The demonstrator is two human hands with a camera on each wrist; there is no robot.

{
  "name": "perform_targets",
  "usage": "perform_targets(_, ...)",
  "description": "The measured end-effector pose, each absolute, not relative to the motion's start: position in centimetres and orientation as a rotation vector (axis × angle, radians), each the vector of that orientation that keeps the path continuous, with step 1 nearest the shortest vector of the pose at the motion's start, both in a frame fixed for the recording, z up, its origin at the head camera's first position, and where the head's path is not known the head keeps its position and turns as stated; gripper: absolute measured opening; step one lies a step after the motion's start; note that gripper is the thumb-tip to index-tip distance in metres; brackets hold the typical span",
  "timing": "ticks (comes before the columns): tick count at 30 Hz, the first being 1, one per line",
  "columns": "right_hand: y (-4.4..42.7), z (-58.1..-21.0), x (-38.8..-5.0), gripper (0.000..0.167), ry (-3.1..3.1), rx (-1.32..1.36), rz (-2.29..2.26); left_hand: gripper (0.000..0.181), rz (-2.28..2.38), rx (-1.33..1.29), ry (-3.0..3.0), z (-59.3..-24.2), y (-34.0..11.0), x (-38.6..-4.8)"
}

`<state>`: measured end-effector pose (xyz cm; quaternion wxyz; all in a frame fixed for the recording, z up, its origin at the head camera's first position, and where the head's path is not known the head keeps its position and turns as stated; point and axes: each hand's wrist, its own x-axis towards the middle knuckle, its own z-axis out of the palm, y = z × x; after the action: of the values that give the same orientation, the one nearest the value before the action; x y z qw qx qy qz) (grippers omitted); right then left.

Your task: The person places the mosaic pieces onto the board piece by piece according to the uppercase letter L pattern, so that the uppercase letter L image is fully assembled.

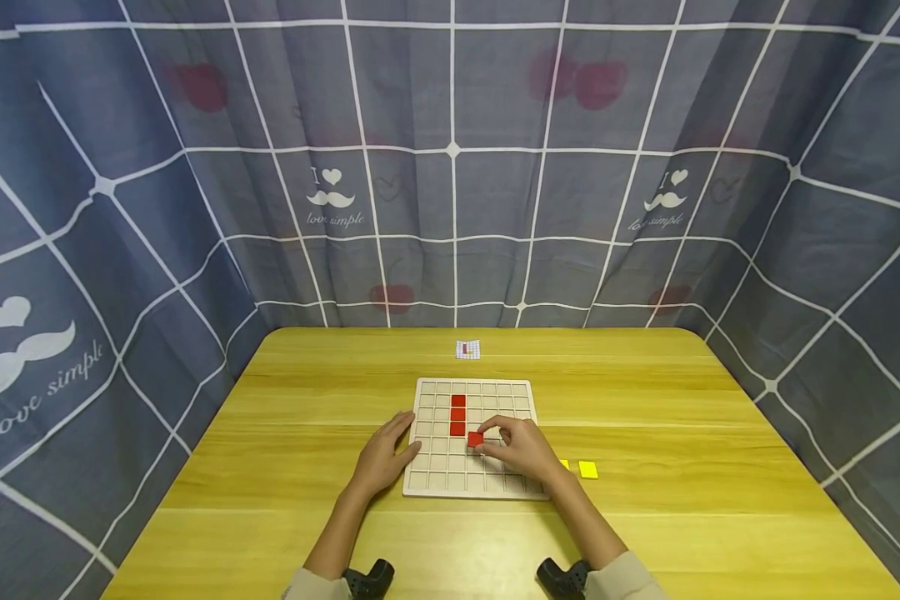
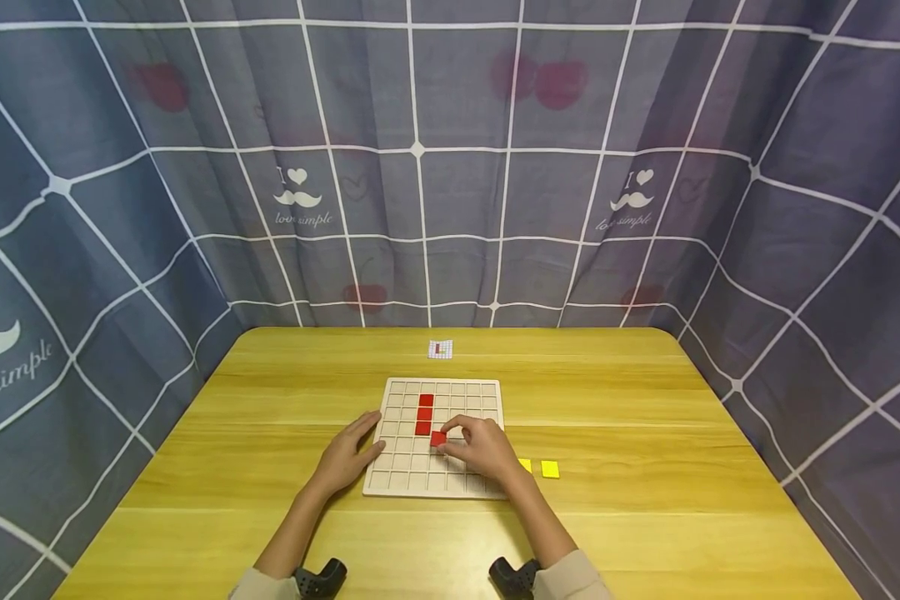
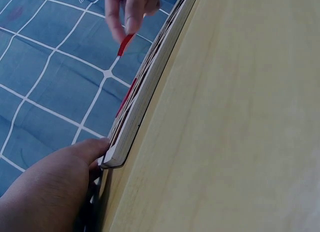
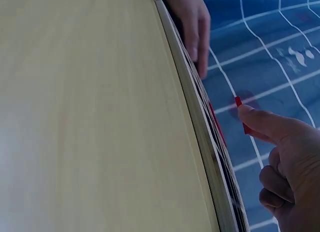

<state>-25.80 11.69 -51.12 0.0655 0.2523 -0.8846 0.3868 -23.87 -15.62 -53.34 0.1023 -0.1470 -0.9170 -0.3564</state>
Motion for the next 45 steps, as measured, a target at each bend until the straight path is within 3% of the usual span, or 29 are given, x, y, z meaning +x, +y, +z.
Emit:
perform_targets(15, 8.4, -51.5, -26.1, 0.02, -2.708, 0.785, 0.956, 0.054, -1.041, -0.434, -2.715, -53.1, -15.6, -23.8)
perform_targets(23, 8.9, -51.7, -25.9, 0.029, -2.728, 0.794, 1.002, 0.054, -1.043, -0.432, -2.713, -53.2, -15.6, -23.8)
perform_targets(34, 14.7, -51.3, -25.3, 0.023, -2.697, 0.717, 1.212, 0.054, -1.036, -0.442, -2.709, -53.2, -15.5, -23.9)
perform_targets(45, 22.7, -50.9, -23.5, 0.031, -2.707, 0.561, 1.333, 0.054, -1.042, -0.43, -2.717, -53.2, -15.5, -23.9)
